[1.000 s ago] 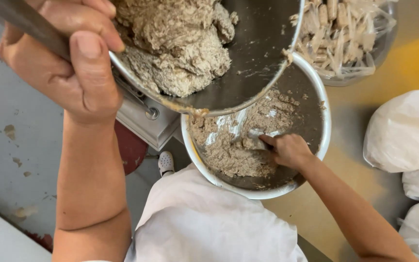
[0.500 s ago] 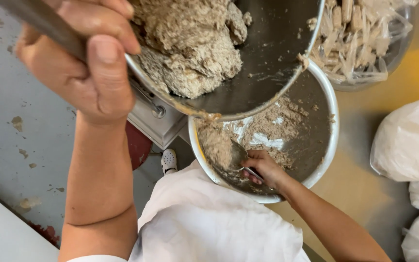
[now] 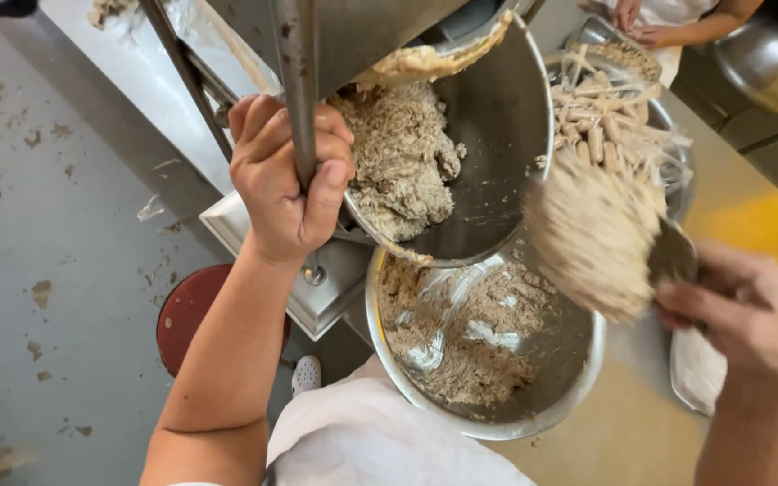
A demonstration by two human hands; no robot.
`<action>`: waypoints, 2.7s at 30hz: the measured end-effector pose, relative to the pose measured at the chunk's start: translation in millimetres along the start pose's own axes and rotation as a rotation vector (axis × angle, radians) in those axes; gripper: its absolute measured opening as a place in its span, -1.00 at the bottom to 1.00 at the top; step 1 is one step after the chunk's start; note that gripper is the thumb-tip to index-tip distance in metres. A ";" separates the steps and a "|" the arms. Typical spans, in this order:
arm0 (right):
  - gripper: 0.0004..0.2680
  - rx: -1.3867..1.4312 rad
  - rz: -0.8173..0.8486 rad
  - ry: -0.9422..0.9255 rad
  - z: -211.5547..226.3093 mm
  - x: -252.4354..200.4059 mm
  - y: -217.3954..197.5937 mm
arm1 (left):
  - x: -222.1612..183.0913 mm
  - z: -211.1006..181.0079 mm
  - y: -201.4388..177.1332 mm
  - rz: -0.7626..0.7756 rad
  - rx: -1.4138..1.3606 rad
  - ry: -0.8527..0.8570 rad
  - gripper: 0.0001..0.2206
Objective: Transferring a meat mixture from large stainless steel bowls into the hopper of a sausage filling machine using a metal scoop.
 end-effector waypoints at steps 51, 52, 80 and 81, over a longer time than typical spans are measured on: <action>-0.58 -1.540 0.089 -0.433 -163.9 85.1 185.1 | -21.3 15.4 5.8 0.012 -0.051 -0.071 -0.53; -0.57 -1.604 0.043 -0.617 -138.7 71.6 187.5 | -19.8 15.2 5.8 0.005 -0.066 -0.036 -0.53; -0.49 -2.014 0.154 0.221 -224.5 105.8 60.0 | -11.1 24.8 12.4 -0.010 -0.187 0.058 -0.56; -0.75 -1.970 0.150 0.231 -240.2 93.1 57.2 | -8.5 28.4 13.1 -0.038 -0.281 0.221 -0.56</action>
Point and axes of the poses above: each hand's wrist, its own x-axis towards the middle knuckle, its own y-axis out of the palm, z = x × y, the point moved 4 cm from there along x, towards the middle knuckle, and after that the axes turned 9 degrees about y, right-handed, at the moved point
